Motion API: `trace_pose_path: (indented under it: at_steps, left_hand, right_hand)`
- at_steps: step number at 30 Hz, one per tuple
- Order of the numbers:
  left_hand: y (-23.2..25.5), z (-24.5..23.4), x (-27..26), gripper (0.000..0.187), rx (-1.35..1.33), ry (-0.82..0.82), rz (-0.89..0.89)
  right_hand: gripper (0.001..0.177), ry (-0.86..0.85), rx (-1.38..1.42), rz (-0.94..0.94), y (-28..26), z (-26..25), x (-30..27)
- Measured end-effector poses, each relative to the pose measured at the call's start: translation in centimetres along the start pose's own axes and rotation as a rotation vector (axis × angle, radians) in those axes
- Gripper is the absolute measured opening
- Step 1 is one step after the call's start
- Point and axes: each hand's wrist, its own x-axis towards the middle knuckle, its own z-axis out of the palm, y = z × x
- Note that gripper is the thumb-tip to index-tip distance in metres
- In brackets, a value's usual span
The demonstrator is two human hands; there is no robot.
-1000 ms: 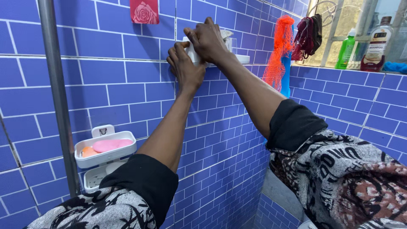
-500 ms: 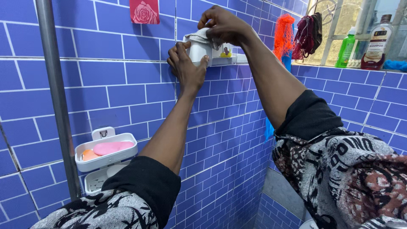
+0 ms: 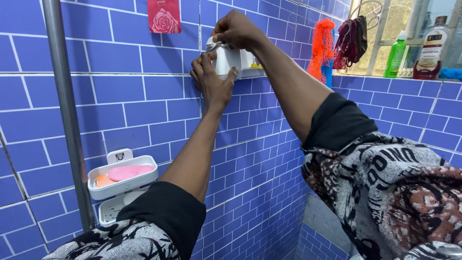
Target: The person cleans a bathroom by repeatedly dipping a cloth into a bucket of water, wringing it out, and wiping a wall-mounted plastic holder and the surrounding blue tiles. The person also wipes the wall area around the holder and the tiles below.
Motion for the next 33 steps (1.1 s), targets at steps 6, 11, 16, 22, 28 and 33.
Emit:
trace_pose_path:
  at_steps: [6,11,16,22,28,33]
  left_hand:
    - [0.0,0.0,-0.2,0.059,0.0,0.007,0.021]
    - [0.1,-0.1,-0.2,0.06,0.022,0.006,0.01]
    - [0.3,-0.1,-0.2,0.065,0.05,-0.004,0.003]
    - [-0.4,0.5,-0.4,0.067,0.032,0.036,0.063]
    - [-0.3,0.5,-0.3,0.07,0.052,0.034,0.053]
    - [0.1,0.4,0.0,0.072,0.107,0.023,0.043]
  right_hand:
    - [0.009,0.153,-0.065,-0.111,1.8,0.4,1.2]
    - [0.005,0.362,-0.216,-0.015,5.8,-0.5,2.1]
    - [0.011,0.568,-0.278,0.155,9.5,-1.3,1.7]
    - [0.028,0.243,-0.146,-0.107,6.1,0.8,1.4]
    - [0.064,0.228,-0.26,-0.05,1.9,-0.5,-1.2]
    - [0.049,0.292,-0.405,0.032,2.1,0.2,-0.3]
